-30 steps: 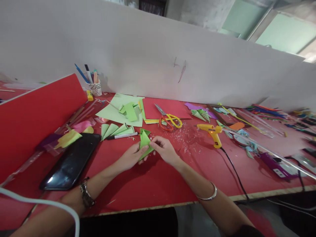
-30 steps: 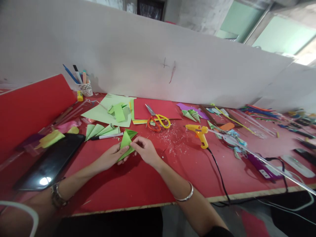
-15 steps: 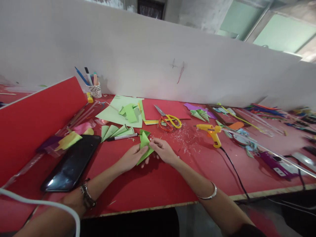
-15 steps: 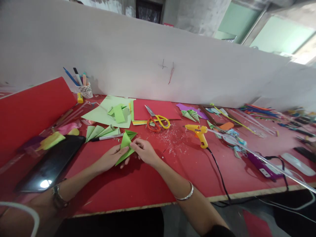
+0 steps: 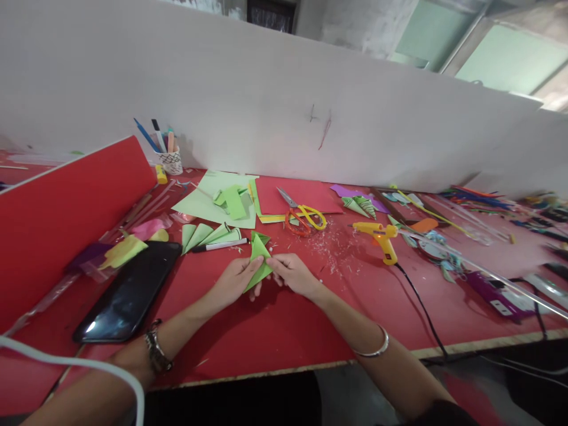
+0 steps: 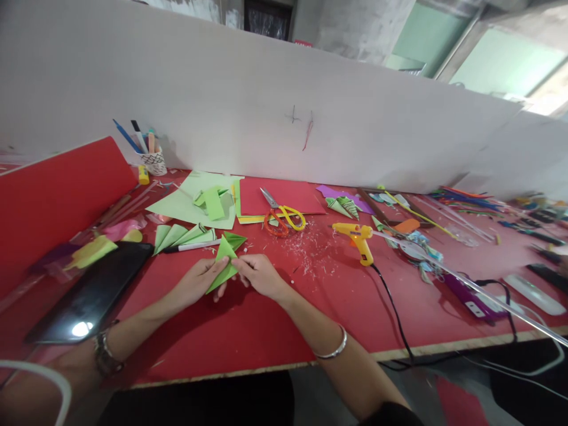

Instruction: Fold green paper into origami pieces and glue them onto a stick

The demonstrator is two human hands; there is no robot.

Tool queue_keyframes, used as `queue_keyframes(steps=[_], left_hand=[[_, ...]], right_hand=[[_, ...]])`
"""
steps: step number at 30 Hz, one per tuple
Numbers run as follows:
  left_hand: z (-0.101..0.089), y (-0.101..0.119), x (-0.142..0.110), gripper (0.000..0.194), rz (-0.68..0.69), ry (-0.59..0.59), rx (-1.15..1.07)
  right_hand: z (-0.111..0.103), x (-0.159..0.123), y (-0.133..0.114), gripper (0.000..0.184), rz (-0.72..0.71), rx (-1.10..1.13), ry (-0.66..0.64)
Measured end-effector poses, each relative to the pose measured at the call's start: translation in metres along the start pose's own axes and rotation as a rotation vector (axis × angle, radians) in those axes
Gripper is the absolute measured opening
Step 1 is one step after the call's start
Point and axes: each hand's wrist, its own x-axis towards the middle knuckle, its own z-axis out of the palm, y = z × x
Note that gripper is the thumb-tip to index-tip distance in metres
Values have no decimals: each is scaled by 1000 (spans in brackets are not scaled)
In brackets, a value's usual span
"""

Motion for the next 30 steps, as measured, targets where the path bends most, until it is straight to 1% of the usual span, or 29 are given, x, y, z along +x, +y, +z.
queue_keyframes(steps=[4, 9, 11, 13, 16, 19, 25, 27, 30], left_hand=[[0, 0, 1, 53, -28, -17, -51], [-2, -4, 4, 43, 51, -27, -7], [-3, -5, 4, 43, 70, -40, 22], [-3, -5, 4, 46, 75, -43, 59], [-2, -2, 2, 49, 70, -4, 76], [-1, 2, 0, 49, 51, 36, 43], [-2, 2, -1, 48, 74, -28, 10], [-2, 2, -1, 48, 85, -36, 22], [-1, 2, -2, 47, 95, -70, 96]], right_hand=[[-1, -1, -3, 43, -82, -32, 31], [1, -1, -3, 45, -77, -39, 108], [2, -1, -3, 45, -50, -9, 92], [2, -1, -2, 42, -24, 22, 41], [1, -1, -2, 38, -18, 47, -20], [0, -2, -2, 40, -40, 52, -16], [-2, -5, -7, 40, -123, -20, -16], [0, -7, -7, 42, -123, -30, -24], [1, -7, -6, 48, -90, -59, -15]])
